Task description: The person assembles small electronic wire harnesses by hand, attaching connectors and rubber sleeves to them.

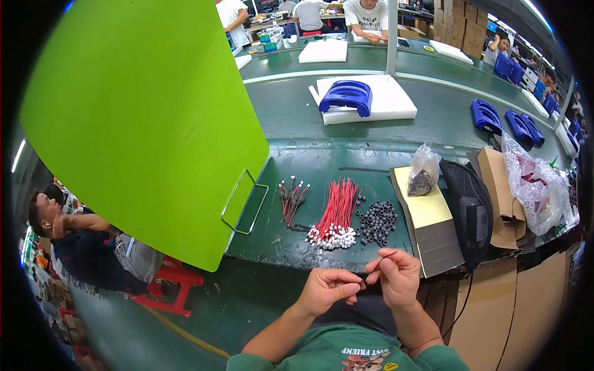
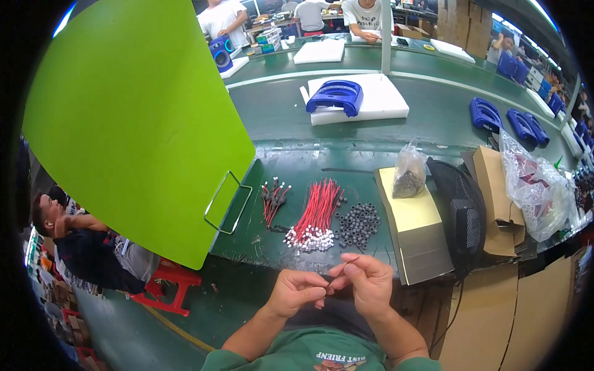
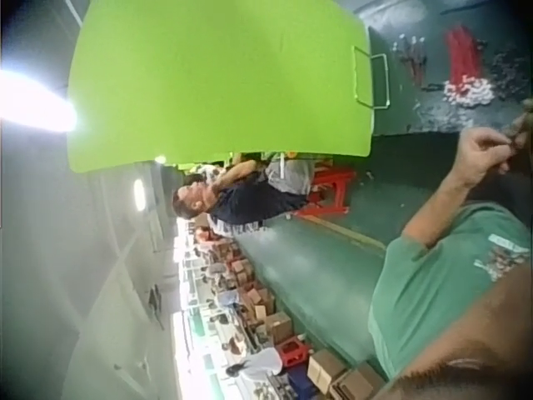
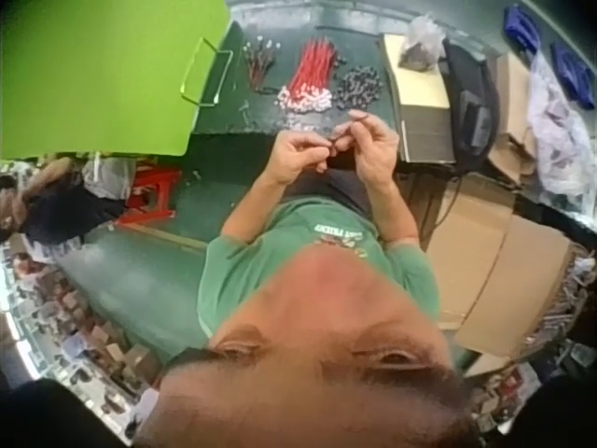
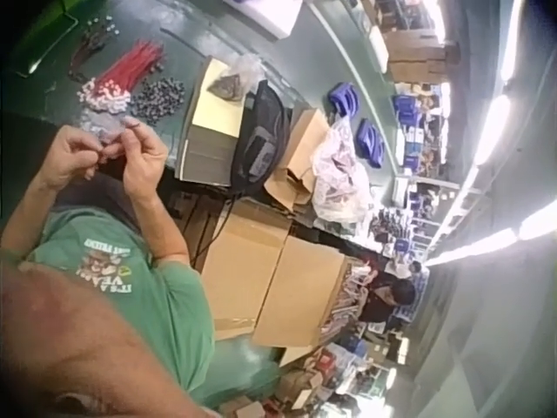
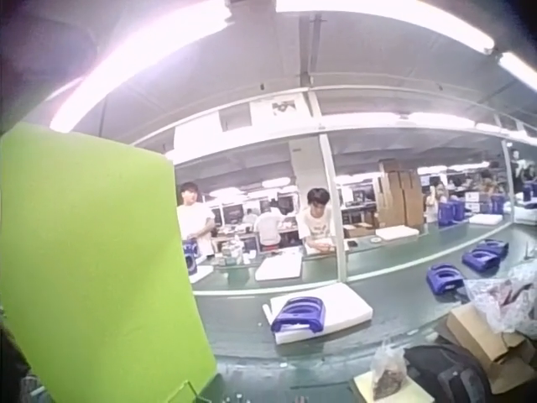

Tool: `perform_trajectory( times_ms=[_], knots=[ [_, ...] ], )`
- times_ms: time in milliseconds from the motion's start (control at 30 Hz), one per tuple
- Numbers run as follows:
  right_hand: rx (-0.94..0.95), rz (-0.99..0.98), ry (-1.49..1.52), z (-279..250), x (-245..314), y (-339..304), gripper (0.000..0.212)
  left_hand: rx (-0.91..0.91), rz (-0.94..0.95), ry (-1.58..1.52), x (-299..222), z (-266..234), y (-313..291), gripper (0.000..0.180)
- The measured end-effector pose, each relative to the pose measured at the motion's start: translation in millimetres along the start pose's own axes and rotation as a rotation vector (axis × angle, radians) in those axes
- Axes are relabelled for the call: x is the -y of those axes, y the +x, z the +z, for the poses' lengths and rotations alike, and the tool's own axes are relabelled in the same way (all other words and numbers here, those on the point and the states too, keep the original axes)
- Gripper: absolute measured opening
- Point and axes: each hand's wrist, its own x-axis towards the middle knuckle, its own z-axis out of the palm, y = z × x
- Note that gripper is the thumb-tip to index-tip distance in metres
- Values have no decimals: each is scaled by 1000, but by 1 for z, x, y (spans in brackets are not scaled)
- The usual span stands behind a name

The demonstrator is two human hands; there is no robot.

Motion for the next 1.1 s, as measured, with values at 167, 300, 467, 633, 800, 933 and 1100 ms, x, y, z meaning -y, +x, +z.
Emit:
perform_trajectory(
  times_ms=[167,300,467,633,800,933,1100],
  knots=[
    [-65,-40,1,1,2,5,19,-12,-15,-73,-7,4,4,16],
    [-35,-41,31,-3,8,8,14,-34,-86,-67,-12,9,13,14],
    [11,-156,40,-3,21,12,11,-6,-50,-11,-16,11,20,10],
    [41,-139,-47,-9,24,12,10,-26,-92,-94,-17,12,20,10],
    [271,-74,-469,-7,45,13,8,-138,-49,-238,-10,5,21,10],
    [410,-155,-810,-2,45,15,11,-233,-84,-295,-8,7,21,8],
    [304,-204,-1075,5,38,12,12,-240,-75,-329,-6,10,22,6]
  ],
)
